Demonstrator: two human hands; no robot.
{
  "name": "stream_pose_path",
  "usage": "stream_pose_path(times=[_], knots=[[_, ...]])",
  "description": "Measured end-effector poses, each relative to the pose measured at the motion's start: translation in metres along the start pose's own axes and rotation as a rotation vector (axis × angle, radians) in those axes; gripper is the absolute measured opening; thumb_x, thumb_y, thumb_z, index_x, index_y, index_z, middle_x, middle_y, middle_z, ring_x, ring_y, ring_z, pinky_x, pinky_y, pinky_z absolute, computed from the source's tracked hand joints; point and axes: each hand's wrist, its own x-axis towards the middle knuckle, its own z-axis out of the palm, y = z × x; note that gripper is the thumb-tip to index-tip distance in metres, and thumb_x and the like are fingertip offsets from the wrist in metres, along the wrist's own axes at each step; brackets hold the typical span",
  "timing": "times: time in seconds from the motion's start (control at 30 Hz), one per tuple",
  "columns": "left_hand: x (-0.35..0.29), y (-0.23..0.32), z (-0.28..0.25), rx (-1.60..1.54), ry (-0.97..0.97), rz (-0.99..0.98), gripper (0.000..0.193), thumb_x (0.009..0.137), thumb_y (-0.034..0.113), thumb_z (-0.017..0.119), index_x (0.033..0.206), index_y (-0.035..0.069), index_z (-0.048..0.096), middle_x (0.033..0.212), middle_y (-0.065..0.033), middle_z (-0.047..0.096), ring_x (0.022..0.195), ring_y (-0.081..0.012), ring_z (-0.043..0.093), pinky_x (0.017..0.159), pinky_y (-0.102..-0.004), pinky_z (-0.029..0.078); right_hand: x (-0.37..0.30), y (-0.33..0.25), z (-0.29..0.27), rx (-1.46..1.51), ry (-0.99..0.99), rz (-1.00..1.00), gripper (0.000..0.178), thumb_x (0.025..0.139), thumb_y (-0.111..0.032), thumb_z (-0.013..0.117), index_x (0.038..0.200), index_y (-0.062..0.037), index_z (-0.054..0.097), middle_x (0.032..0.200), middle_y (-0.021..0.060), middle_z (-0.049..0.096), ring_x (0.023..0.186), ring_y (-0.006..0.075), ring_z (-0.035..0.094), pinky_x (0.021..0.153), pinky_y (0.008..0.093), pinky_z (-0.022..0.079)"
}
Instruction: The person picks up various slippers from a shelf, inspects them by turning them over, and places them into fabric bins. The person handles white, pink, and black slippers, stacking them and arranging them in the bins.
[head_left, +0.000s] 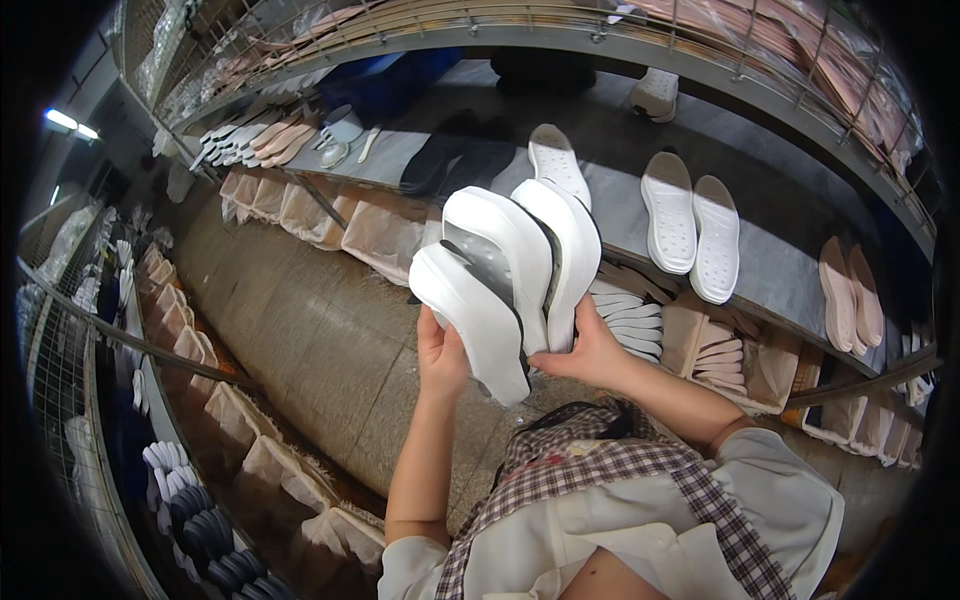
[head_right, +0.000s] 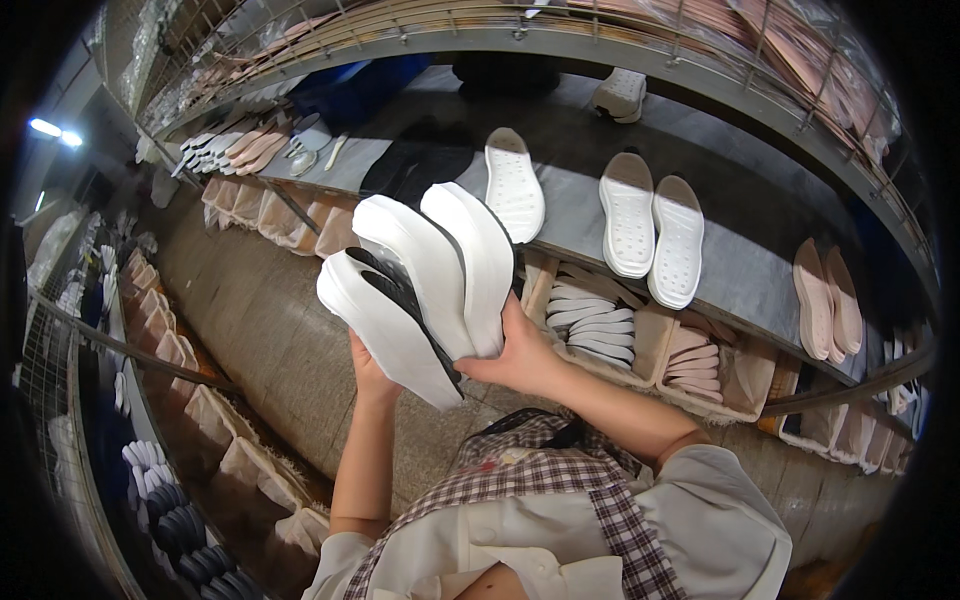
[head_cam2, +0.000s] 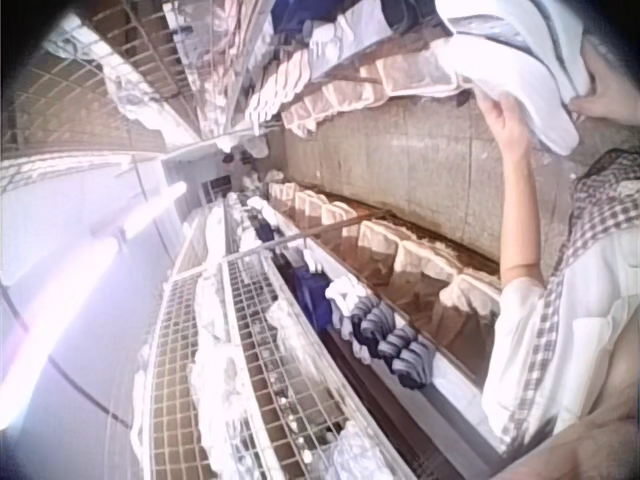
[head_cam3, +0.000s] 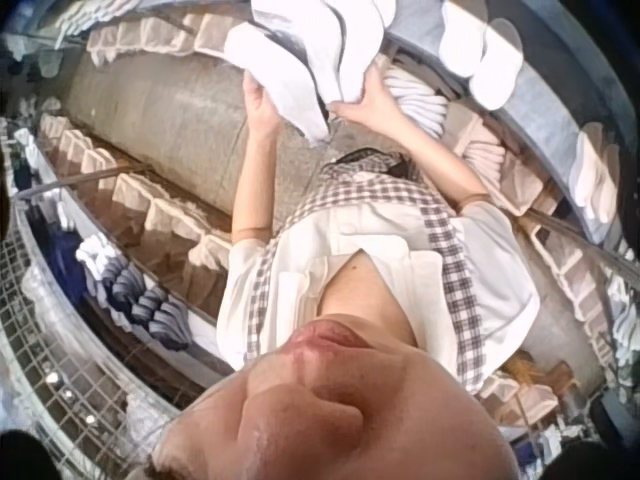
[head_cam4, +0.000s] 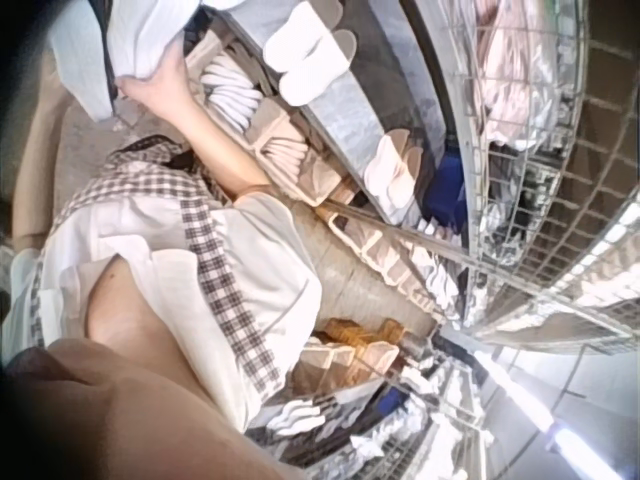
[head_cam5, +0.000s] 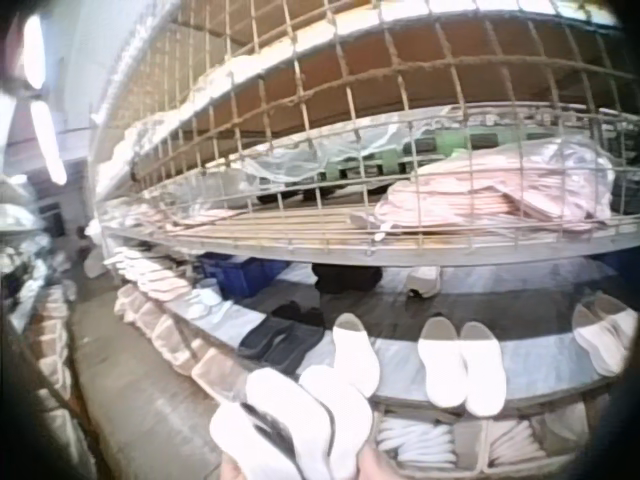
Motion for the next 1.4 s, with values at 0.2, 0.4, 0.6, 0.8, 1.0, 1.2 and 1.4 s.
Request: stream_pose_path(times=[0.2, 0.4, 0.6, 0.8, 1.0, 1.2, 1.4], knots=[[-0.008, 0.012, -0.006, 0.081, 0.045, 0.074, 0.047, 0.096, 0.016, 0.048, 0.138, 0.002, 0.031, 0.127, -0.0099, 0.05, 0.112, -0.0177, 0.053, 0.093, -0.0331, 0.044, 0.003, 0.0, 0.009, -0.018, -0.055, -0.038, 0.106, 0.063, -0.019, 0.081, 0.14, 0.0005, 0.01, 0.132, 0.0182, 0.037, 0.123, 0.0256, 0.038, 0.101, 0.0385, 0.034], [-0.015, 0.021, -0.009, 0.056, 0.107, 0.007, 0.046, 0.093, 0.014, 0.053, 0.134, 0.0, 0.036, 0.125, -0.0115, 0.051, 0.111, -0.0187, 0.053, 0.094, -0.0334, 0.043, 0.005, 0.016, 0.016, -0.132, -0.021, -0.16, 0.101, 0.062, -0.023, 0.081, 0.138, 0.0005, 0.018, 0.132, 0.0217, 0.039, 0.123, 0.0313, 0.041, 0.101, 0.0407, 0.034], [-0.028, 0.023, -0.013, -0.459, 0.286, -0.404, 0.048, 0.087, 0.016, 0.06, 0.128, -0.003, 0.044, 0.117, -0.017, 0.056, 0.105, -0.0246, 0.057, 0.089, -0.0345, 0.047, 0.062, 0.025, 0.002, -0.35, 0.0, -1.053, 0.078, 0.076, -0.013, 0.071, 0.138, -0.0156, 0.025, 0.14, 0.0179, 0.038, 0.129, 0.0399, 0.037, 0.102, 0.0501, 0.03], [-0.035, 0.028, -0.015, -0.697, 0.327, -0.523, 0.042, 0.09, 0.015, 0.056, 0.124, -0.007, 0.047, 0.109, -0.0205, 0.061, 0.092, -0.0262, 0.066, 0.075, -0.0324, 0.058, 0.057, -0.002, -0.021, -0.364, -0.411, -0.689, 0.073, 0.071, 0.009, 0.052, 0.139, -0.0151, 0.039, 0.14, 0.0096, 0.042, 0.134, 0.0317, 0.032, 0.109, 0.0452, 0.025], [-0.039, 0.016, -0.017, -0.666, 0.418, -0.57, 0.04, 0.092, 0.018, 0.052, 0.123, -0.007, 0.048, 0.107, -0.0195, 0.062, 0.085, -0.023, 0.068, 0.066, -0.0324, 0.06, 0.018, -0.015, 0.014, 0.276, -0.435, 0.067, 0.065, 0.087, -0.025, 0.06, 0.14, -0.0103, 0.027, 0.139, 0.011, 0.028, 0.129, 0.0247, 0.032, 0.106, 0.0391, 0.029], [-0.058, -0.01, -0.02, -1.176, 0.048, -0.345, 0.052, 0.093, 0.027, 0.051, 0.138, 0.006, 0.035, 0.134, -0.0127, 0.043, 0.115, -0.025, 0.051, 0.083, -0.0402, 0.053, 0.006, -0.024, 0.024, 0.864, -0.311, 0.211, 0.069, 0.081, -0.02, 0.057, 0.141, -0.0037, 0.027, 0.142, 0.0209, 0.033, 0.125, 0.0287, 0.043, 0.102, 0.0389, 0.04], [-0.066, -0.009, -0.042, -1.646, -0.164, -0.126, 0.05, 0.088, 0.031, 0.058, 0.134, 0.018, 0.045, 0.141, -0.0001, 0.038, 0.112, -0.0219, 0.047, 0.079, -0.0412, 0.048, 0.007, 0.014, 0.011, 1.498, -0.211, 0.546, 0.061, 0.09, -0.043, 0.038, 0.138, -0.0049, 0.039, 0.128, 0.0213, 0.051, 0.104, 0.0408, 0.059, 0.085, 0.0583, 0.048]])
